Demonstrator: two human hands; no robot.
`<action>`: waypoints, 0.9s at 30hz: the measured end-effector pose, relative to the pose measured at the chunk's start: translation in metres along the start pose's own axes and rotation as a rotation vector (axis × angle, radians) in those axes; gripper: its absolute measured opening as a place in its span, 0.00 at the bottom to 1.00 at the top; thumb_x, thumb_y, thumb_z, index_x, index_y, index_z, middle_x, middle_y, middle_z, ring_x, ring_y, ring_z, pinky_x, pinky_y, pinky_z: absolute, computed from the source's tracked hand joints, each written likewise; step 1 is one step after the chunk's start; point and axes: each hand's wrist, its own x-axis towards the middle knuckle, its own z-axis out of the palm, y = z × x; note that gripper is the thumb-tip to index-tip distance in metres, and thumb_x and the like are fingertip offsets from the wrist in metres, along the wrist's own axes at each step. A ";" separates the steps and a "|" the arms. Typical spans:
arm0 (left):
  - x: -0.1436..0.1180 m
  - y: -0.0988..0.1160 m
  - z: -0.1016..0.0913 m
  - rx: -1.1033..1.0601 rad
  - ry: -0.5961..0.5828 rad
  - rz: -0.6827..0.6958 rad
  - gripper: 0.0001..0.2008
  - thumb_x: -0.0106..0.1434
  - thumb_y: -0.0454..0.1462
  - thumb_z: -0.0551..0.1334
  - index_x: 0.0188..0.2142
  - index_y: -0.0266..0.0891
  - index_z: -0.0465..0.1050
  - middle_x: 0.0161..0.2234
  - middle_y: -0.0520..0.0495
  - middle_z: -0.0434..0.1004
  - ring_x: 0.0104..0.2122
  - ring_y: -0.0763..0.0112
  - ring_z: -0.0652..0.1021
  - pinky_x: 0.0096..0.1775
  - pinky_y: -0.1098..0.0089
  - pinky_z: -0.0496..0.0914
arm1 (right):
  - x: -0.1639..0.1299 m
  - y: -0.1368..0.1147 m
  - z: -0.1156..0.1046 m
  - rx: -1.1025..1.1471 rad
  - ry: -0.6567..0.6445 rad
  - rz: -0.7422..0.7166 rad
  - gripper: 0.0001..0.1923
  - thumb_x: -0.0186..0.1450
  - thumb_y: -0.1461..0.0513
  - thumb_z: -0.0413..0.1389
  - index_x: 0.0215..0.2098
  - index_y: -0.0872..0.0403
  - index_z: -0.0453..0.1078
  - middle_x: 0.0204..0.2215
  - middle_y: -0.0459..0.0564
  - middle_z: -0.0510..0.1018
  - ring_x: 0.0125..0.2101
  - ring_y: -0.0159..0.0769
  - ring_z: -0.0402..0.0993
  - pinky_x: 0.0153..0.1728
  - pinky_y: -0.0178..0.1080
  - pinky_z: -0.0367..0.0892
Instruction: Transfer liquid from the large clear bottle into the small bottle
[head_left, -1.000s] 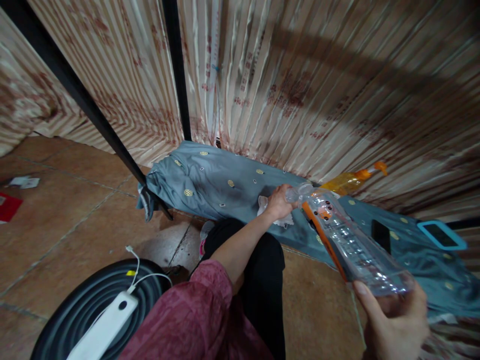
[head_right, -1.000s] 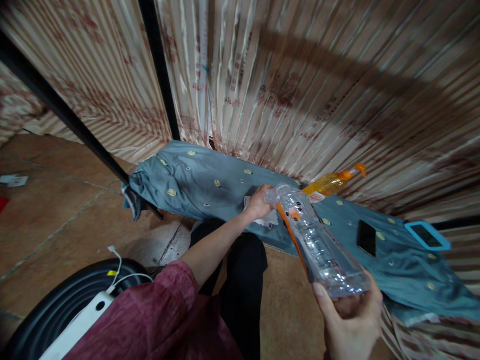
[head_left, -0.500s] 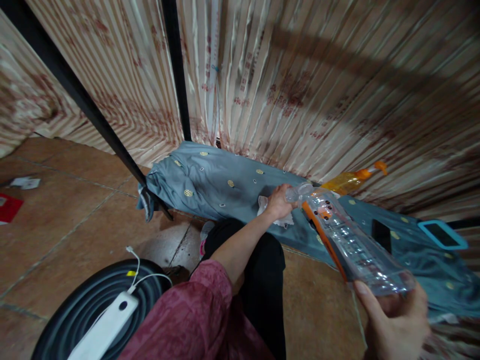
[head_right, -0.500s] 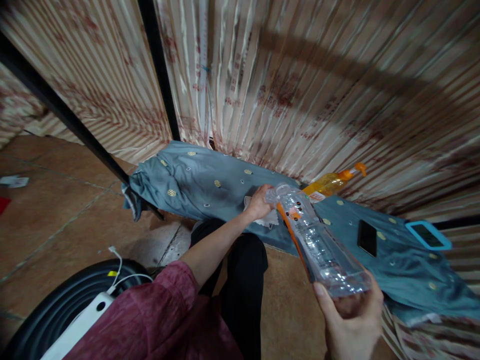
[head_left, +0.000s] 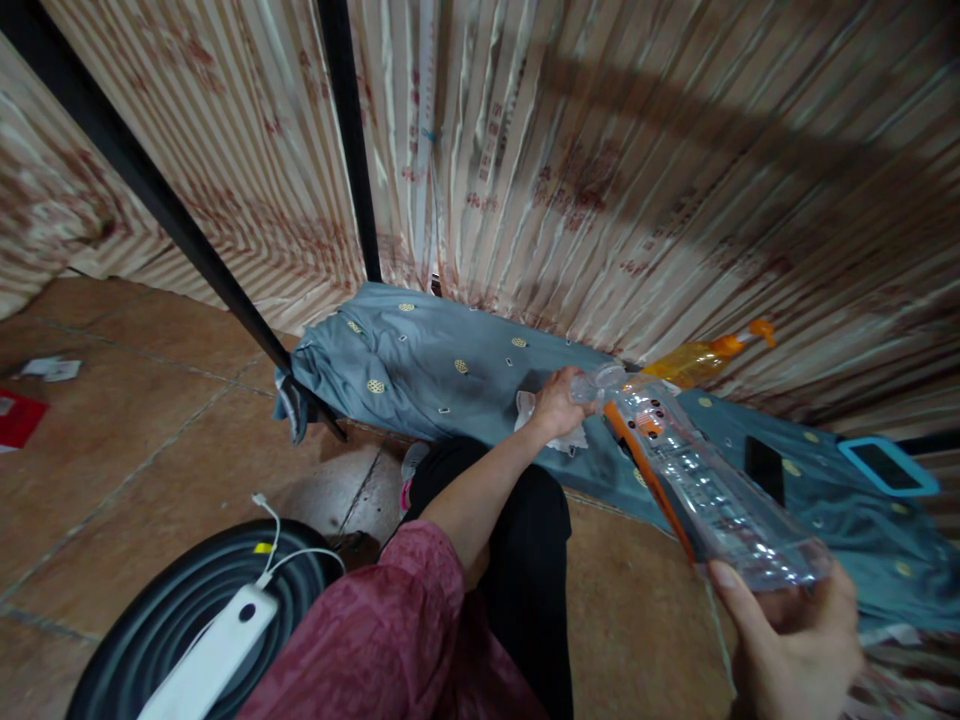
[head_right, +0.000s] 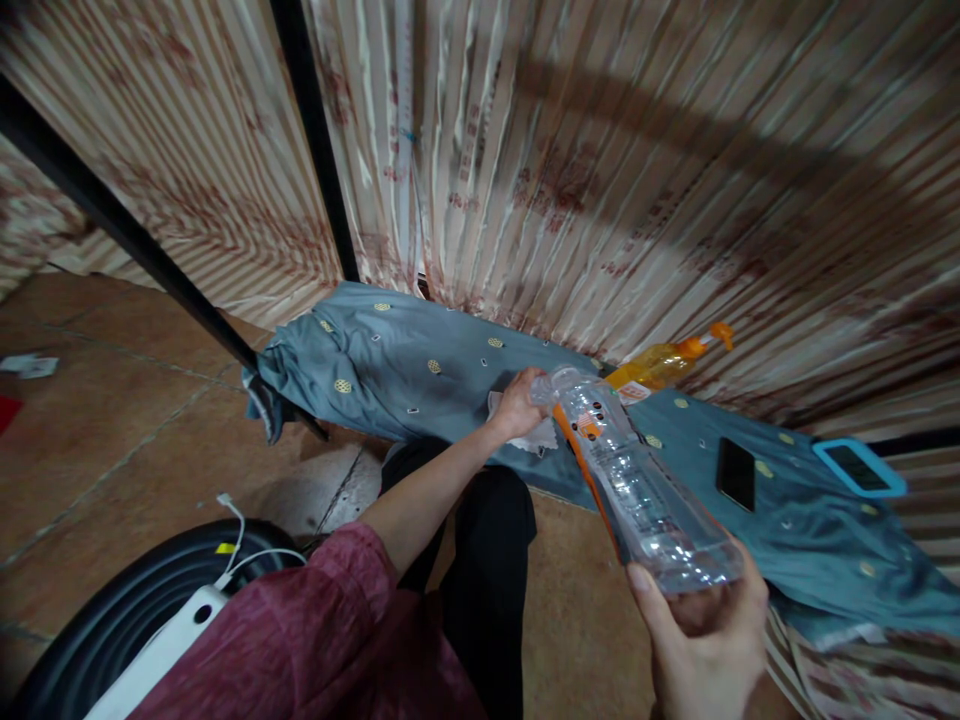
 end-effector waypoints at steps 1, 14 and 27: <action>0.000 0.000 0.000 0.004 -0.002 0.000 0.26 0.55 0.31 0.71 0.53 0.41 0.70 0.55 0.41 0.76 0.56 0.56 0.76 0.59 0.57 0.72 | 0.000 0.000 0.000 0.012 -0.007 0.008 0.65 0.42 0.37 0.71 0.68 0.64 0.61 0.58 0.68 0.72 0.56 0.63 0.71 0.59 0.63 0.63; -0.001 0.002 -0.001 -0.005 -0.004 -0.006 0.27 0.54 0.31 0.70 0.54 0.41 0.70 0.55 0.42 0.76 0.55 0.56 0.76 0.59 0.57 0.72 | -0.001 -0.006 0.000 -0.036 0.017 -0.012 0.64 0.42 0.35 0.69 0.66 0.64 0.64 0.52 0.65 0.76 0.50 0.60 0.74 0.53 0.59 0.70; -0.001 0.002 -0.002 0.016 -0.022 -0.012 0.26 0.56 0.32 0.70 0.54 0.40 0.69 0.55 0.40 0.76 0.57 0.56 0.76 0.59 0.57 0.71 | 0.001 0.003 -0.003 0.003 -0.013 0.016 0.64 0.44 0.38 0.71 0.69 0.62 0.61 0.57 0.66 0.73 0.54 0.63 0.72 0.59 0.65 0.62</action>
